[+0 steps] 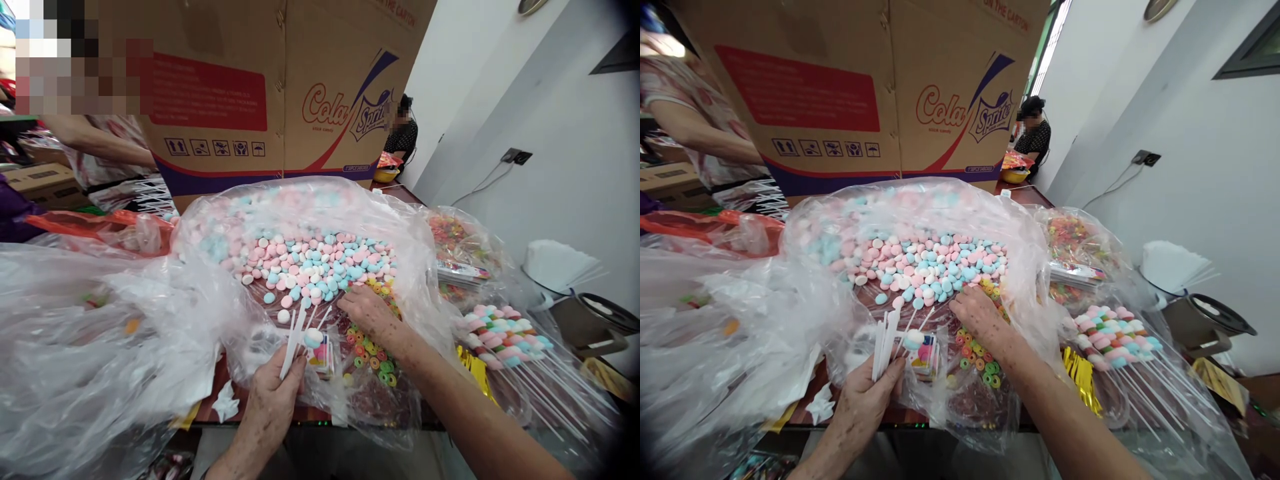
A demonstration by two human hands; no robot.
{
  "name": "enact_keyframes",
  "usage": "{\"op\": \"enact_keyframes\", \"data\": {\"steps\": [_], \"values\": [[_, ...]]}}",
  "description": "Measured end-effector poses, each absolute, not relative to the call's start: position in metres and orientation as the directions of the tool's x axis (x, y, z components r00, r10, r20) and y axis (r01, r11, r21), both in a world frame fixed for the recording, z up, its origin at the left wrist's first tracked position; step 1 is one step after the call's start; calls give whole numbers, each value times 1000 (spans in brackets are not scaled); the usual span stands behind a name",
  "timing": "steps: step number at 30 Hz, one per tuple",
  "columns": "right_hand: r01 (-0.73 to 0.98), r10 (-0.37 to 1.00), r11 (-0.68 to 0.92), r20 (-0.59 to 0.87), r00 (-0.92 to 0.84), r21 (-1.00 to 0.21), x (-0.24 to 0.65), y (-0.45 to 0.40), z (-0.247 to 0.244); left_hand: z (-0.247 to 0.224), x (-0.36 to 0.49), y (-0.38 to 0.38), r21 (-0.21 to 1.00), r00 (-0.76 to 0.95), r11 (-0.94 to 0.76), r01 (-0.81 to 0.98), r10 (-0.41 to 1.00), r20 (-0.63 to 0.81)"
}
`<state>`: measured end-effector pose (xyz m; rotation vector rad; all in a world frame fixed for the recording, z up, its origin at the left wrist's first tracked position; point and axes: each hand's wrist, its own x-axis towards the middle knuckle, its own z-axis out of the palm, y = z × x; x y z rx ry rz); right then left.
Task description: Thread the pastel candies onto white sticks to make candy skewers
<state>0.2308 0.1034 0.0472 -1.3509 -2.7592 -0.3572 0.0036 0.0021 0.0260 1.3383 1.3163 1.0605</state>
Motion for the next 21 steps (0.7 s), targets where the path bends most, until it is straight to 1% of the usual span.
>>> {"op": "enact_keyframes", "data": {"steps": [1,2,3,4,5,6,7,8,9,11,14,16,18,21], "values": [[801,781,581,175,-599,147,229,103,48,26,4,2,984,47,26,178,998,-35],[822,795,565,221,-564,65,227,103,49,27,4,2,984,48,29,175,998,-38],[839,820,540,273,-504,-73,225,101,50,27,4,1,985,50,33,170,998,-42],[825,855,497,312,-414,-270,223,100,52,27,4,1,985,51,37,167,998,-46],[755,899,430,313,-307,-495,221,98,55,27,5,0,986,55,38,165,997,-48],[628,940,340,267,-211,-701,218,95,57,27,5,0,986,57,35,166,997,-45],[475,970,241,191,-150,-846,215,92,60,28,5,-1,985,59,32,172,997,-43],[326,986,147,112,-124,-934,213,89,63,28,6,-1,983,60,31,182,997,-43],[201,992,70,46,-119,-977,211,86,65,28,6,-1,980,62,34,194,997,-46],[50,991,-23,-30,-127,-998,206,82,69,29,6,-1,976,67,54,211,995,-70],[-20,992,-60,-58,-114,-998,202,78,74,28,6,0,972,75,71,223,993,-90],[-23,992,-43,-40,-117,-999,200,77,77,27,7,0,970,75,67,234,993,-87],[13,991,-7,-8,-133,-1000,199,75,79,27,7,1,968,77,62,244,994,-83],[173,990,77,55,-130,-982,197,70,79,28,7,1,966,77,51,253,994,-73]]}}
